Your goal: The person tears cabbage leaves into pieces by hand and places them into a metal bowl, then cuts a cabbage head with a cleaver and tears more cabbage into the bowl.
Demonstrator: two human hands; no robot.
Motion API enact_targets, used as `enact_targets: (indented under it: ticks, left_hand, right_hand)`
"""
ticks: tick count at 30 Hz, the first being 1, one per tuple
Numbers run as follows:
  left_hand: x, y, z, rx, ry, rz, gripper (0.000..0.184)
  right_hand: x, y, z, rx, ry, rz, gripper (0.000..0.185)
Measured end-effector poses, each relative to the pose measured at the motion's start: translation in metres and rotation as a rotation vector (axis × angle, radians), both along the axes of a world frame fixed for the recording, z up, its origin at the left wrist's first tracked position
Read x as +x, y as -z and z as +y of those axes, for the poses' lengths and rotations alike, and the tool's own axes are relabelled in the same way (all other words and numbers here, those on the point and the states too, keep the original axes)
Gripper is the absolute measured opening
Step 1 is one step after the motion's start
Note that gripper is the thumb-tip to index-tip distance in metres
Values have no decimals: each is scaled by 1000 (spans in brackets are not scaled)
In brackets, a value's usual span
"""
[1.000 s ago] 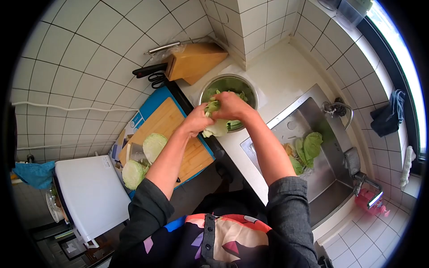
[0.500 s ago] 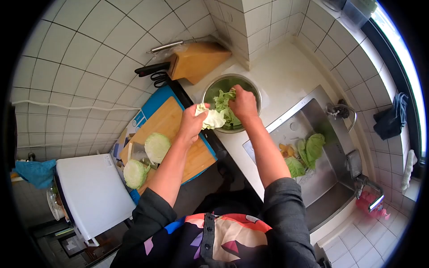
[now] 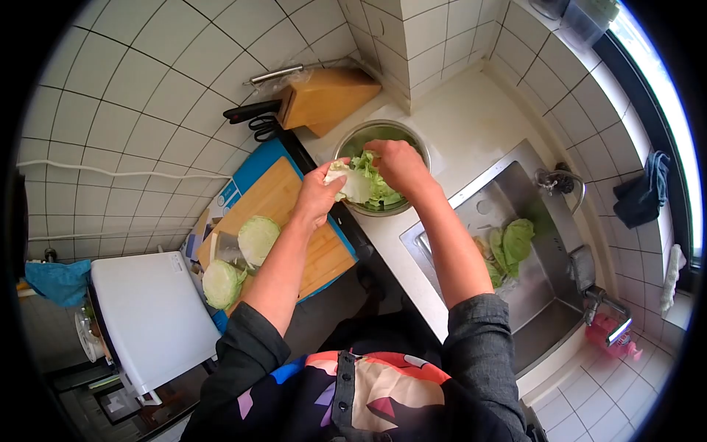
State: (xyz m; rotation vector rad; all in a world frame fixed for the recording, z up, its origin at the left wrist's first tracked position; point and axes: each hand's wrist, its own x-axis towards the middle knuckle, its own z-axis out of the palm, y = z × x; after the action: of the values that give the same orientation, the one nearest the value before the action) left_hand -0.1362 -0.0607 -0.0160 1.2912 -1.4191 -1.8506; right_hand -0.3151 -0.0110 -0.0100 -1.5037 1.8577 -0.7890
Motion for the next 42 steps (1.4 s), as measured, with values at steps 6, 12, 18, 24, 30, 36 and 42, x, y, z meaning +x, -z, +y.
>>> enact_targets:
  ticks: [6,12,18,24,30,36,42]
  left_hand:
    - [-5,2,0,-250,171,-262,47]
    - [-8,-14,3,-62,216,-214,49]
    - [-19,9,12,-165,239,-143,46]
    - [-13,10,16,-169,5,-131,32]
    - [-17,9,10,52,-396,339,22]
    - [-18,12,11,-20,-352,232,23]
    - [-8,7,-5,-18,36,-76,25]
  right_hand:
    - [19,-1,0,-343,-248,-164,29]
    - [20,3,7,-392,-280,-129,27]
    - [33,23,3,-365,66,103,20]
    - [9,44,1,-373,405,60,9]
    - [21,25,26,69,260,-1180,28]
    - [42,32,17,-161,333,-822,23]
    - [16,14,15,27,14,-406,42]
